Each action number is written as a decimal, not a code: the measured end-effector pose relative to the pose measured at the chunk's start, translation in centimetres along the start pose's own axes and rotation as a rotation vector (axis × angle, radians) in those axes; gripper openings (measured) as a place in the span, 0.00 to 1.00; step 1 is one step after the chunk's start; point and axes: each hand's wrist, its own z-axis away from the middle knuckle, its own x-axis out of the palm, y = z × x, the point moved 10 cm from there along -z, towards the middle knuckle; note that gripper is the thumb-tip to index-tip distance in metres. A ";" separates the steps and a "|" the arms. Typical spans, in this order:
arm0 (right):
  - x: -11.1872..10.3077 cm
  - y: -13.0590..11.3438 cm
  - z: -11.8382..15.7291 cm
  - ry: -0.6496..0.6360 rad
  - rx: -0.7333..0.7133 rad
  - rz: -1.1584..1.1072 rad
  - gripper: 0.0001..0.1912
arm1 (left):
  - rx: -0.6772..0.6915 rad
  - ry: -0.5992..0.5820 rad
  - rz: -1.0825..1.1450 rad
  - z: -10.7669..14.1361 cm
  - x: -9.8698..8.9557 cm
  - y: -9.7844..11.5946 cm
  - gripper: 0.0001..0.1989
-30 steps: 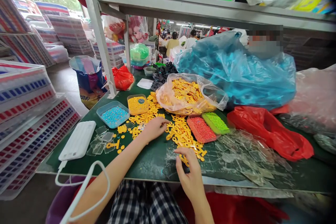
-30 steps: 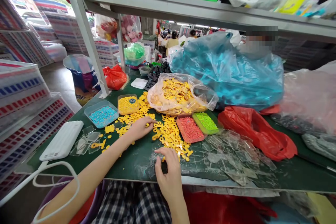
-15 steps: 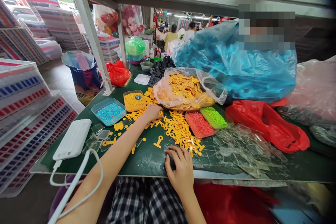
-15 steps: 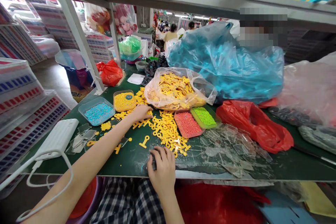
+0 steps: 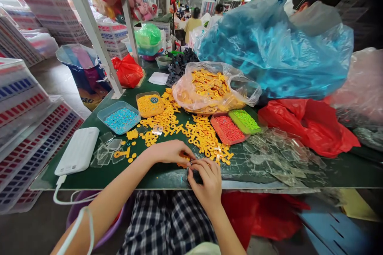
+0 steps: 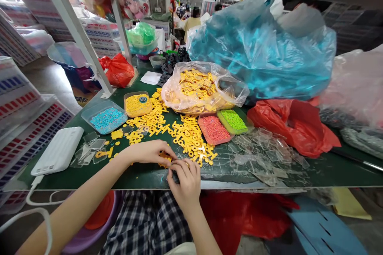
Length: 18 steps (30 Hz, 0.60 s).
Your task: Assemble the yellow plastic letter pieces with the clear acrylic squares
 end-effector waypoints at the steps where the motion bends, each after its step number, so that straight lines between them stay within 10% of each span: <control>1: -0.1 -0.1 0.0 0.006 -0.008 0.001 0.06 | 0.039 0.023 0.001 -0.1 0.0 0.1 0.10; 6: 0.1 -0.1 -0.1 -0.010 -0.009 0.005 0.07 | -0.031 0.269 -0.210 0.0 -2.4 -2.3 0.12; 18: 1.6 -0.1 -0.1 -0.209 -0.031 -0.028 0.03 | -0.195 0.341 -0.105 1.6 -2.0 -5.2 0.16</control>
